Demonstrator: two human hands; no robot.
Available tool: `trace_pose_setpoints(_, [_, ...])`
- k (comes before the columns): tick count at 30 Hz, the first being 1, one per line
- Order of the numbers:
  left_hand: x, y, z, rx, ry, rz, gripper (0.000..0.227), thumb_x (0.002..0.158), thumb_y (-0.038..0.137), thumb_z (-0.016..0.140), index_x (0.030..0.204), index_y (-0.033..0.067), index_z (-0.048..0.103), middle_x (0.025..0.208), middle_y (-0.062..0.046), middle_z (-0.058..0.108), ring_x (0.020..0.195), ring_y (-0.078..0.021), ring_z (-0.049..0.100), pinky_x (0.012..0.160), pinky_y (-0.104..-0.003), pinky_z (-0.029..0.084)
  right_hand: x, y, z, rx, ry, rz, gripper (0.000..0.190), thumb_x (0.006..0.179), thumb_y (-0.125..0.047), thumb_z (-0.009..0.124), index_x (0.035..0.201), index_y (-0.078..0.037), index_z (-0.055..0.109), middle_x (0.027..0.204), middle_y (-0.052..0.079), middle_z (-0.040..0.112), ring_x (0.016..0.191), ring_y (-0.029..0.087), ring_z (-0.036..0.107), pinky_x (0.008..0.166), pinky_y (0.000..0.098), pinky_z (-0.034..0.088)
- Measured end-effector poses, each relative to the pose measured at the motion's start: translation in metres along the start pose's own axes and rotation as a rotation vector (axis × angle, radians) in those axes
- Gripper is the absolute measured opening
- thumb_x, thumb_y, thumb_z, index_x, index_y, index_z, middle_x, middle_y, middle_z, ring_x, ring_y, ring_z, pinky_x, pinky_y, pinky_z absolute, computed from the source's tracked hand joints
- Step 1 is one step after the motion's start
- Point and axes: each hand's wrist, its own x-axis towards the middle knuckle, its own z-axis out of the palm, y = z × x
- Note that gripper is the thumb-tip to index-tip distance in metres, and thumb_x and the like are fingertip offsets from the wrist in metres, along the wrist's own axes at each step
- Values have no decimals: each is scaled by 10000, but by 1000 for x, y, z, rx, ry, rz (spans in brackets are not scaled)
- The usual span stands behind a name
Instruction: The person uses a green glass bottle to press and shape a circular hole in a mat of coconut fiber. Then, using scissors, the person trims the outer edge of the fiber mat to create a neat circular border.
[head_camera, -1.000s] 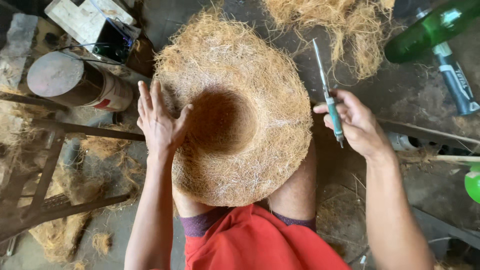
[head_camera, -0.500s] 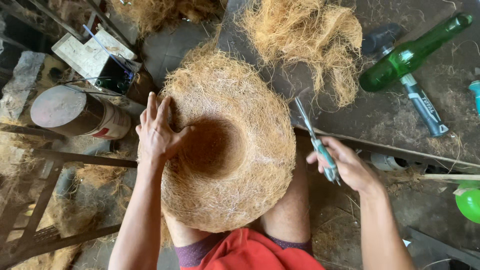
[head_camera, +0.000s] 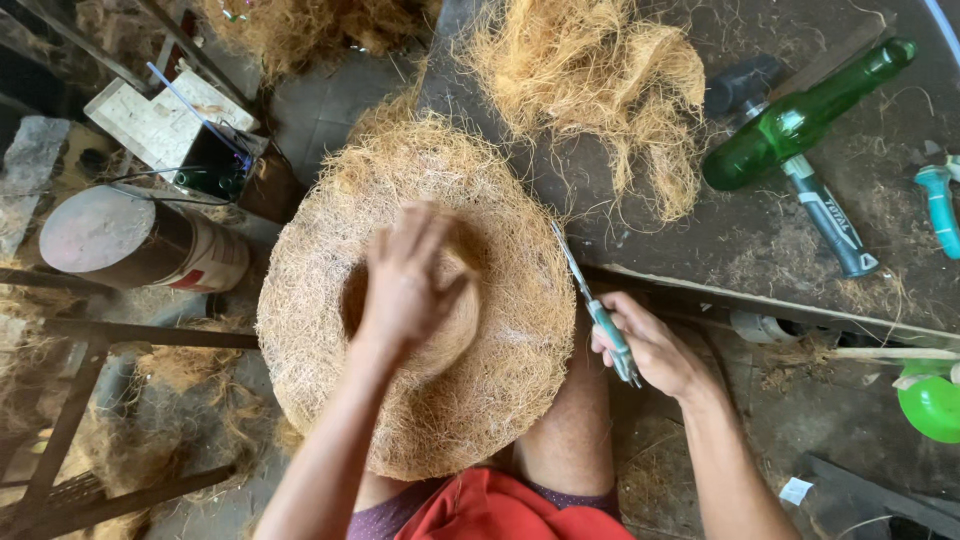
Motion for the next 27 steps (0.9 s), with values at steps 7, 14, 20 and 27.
trace_pose_setpoints(7, [16, 43, 54, -42, -195, 67, 634, 986, 552, 415, 1507, 190, 414, 1593, -109, 351, 1502, -333, 203, 1167, -619, 90, 5, -26, 7, -72, 53, 48, 529, 825, -393, 673, 1207, -38, 583, 766, 201, 673, 647, 265, 680, 392, 335, 511])
trace_pose_setpoints(14, [14, 37, 67, -28, -138, 101, 622, 1005, 578, 336, 1531, 252, 395, 1624, -81, 303, 1510, -358, 170, 1149, -658, 41, 7, -36, -1, -156, 16, 31, 472, 834, -300, 638, 1213, -22, 592, 698, 153, 651, 574, 243, 643, 445, 327, 516])
trace_pose_setpoints(20, [14, 39, 64, -43, -164, 117, 628, 1003, 573, 365, 1548, 261, 365, 1635, -83, 267, 1505, -377, 152, 1140, -670, 36, -4, -61, -6, -114, 22, 77, 375, 851, -188, 652, 1172, 3, 613, 662, 146, 639, 549, 245, 631, 465, 341, 524])
trace_pose_setpoints(27, [6, 47, 67, -69, -176, 135, 645, 989, 628, 304, 1521, 279, 409, 1625, -62, 291, 1503, -367, 163, 1137, -674, 43, -4, -42, -12, -136, -18, 46, 355, 884, -225, 575, 1174, -20, 566, 708, 122, 615, 631, 252, 621, 542, 402, 538])
